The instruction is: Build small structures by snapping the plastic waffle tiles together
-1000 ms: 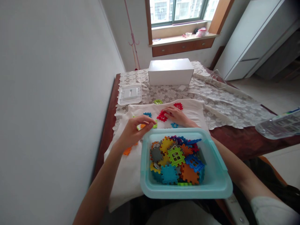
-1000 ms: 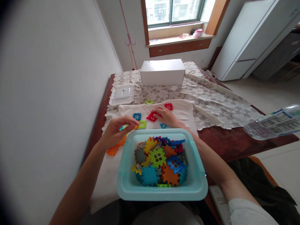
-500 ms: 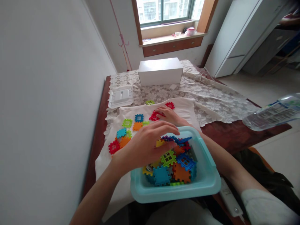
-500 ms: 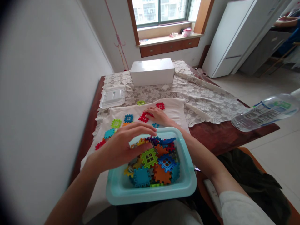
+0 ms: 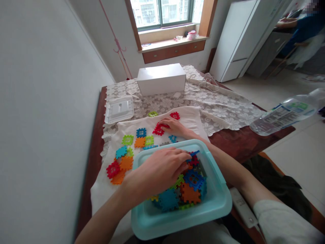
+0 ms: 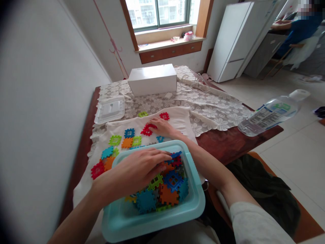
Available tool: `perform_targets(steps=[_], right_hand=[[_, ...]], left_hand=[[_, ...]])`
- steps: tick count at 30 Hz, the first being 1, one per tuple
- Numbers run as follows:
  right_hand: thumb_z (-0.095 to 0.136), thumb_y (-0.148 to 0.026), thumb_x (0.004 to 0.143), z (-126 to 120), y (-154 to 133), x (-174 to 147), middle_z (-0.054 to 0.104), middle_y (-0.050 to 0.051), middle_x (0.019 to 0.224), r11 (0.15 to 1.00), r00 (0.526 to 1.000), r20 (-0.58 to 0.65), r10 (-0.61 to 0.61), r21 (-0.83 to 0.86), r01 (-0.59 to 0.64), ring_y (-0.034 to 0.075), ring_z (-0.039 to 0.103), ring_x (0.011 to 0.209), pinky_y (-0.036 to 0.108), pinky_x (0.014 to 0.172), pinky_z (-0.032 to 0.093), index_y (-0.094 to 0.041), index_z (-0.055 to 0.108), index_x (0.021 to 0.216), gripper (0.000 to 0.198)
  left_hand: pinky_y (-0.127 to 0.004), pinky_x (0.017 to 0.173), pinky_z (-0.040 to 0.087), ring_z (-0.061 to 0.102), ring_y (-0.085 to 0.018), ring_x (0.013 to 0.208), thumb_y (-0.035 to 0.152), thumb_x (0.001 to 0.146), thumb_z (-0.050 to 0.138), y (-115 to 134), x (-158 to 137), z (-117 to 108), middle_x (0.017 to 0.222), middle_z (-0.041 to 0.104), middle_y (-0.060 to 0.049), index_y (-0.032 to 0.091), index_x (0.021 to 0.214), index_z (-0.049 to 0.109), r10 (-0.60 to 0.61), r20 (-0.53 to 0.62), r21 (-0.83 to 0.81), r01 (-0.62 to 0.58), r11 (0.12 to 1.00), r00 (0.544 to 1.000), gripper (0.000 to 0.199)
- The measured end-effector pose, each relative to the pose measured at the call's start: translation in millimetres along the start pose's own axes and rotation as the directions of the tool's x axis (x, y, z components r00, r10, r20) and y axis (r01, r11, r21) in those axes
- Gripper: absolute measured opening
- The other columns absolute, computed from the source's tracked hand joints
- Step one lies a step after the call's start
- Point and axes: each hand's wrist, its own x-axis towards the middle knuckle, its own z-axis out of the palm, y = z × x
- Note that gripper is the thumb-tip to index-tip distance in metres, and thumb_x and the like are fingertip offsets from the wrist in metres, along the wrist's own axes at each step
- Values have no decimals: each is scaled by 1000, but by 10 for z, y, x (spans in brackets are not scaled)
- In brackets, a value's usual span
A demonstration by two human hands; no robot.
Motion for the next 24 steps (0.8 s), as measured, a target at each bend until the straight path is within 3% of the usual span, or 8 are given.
perform_targets(steps=[3, 7, 9, 12, 16, 18, 21, 24], right_hand=[[64, -20, 109, -3, 5, -4, 78, 9, 140, 1000, 1000, 6, -1, -18, 1, 27, 69, 133, 44, 121, 54, -26, 80, 132, 29], [66, -21, 108, -2, -10, -32, 78, 8, 140, 1000, 1000, -5, 21, -23, -21, 27, 72, 128, 43, 116, 57, -26, 81, 132, 28], [67, -22, 108, 2, -18, -43, 79, 9, 138, 999, 999, -25, 33, -19, -33, 28, 73, 126, 43, 114, 59, -26, 81, 131, 27], [68, -23, 108, 12, -14, -46, 80, 9, 134, 999, 999, -24, 31, -33, -32, 28, 74, 122, 43, 111, 60, -27, 82, 129, 25], [69, -24, 108, 21, 20, -41, 80, 9, 136, 999, 1000, -19, 11, -33, -12, 28, 72, 125, 44, 113, 58, -26, 81, 130, 25], [68, -24, 109, 24, 42, -36, 79, 9, 137, 1000, 1000, -10, 2, -29, -3, 27, 71, 129, 44, 116, 57, -26, 80, 131, 26], [67, -25, 109, 33, 76, -29, 79, 9, 137, 1000, 1000, -6, -14, -20, 14, 27, 70, 132, 44, 119, 56, -27, 80, 133, 27], [68, -25, 108, 43, 95, -26, 79, 10, 138, 1000, 1000, -11, -24, -12, 24, 29, 71, 131, 46, 119, 56, -27, 80, 132, 27]], left_hand=[[-43, 112, 56, 75, -30, 126, 32, 114, 59, 39, -113, 44, 132, 81, -10, 23, 135, 76, 23, 141, 85, -35, 996, 990, 28], [-45, 114, 53, 73, -32, 129, 35, 115, 58, 50, -248, -57, 135, 79, -10, 25, 131, 79, -29, 120, 121, 14, 993, 992, 27], [-41, 108, 54, 76, -29, 120, 33, 115, 58, 41, -287, -157, 128, 81, -8, 26, 115, 81, -14, 108, 87, 5, 996, 994, 24], [-35, 88, 55, 76, -23, 91, 29, 115, 56, 22, -302, -264, 96, 80, -4, 24, 90, 74, -27, 134, 67, 18, 998, 991, 32], [-36, 71, 50, 68, -24, 68, 31, 114, 56, 7, -220, -182, 75, 72, -3, 23, 85, 69, -149, 123, 127, 133, 983, 981, 33], [-39, 73, 52, 72, -28, 73, 32, 113, 57, 0, -142, -71, 81, 76, -5, 24, 90, 72, -175, 76, 130, 164, 978, 982, 28], [-44, 84, 58, 78, -35, 94, 30, 108, 66, -21, -47, 78, 100, 83, -8, 26, 100, 76, -96, 13, 62, 95, 994, 995, 13], [-47, 91, 60, 79, -36, 95, 30, 107, 66, -49, -34, 144, 95, 83, -7, 29, 103, 79, -40, 33, 28, 39, 999, 999, 14]])
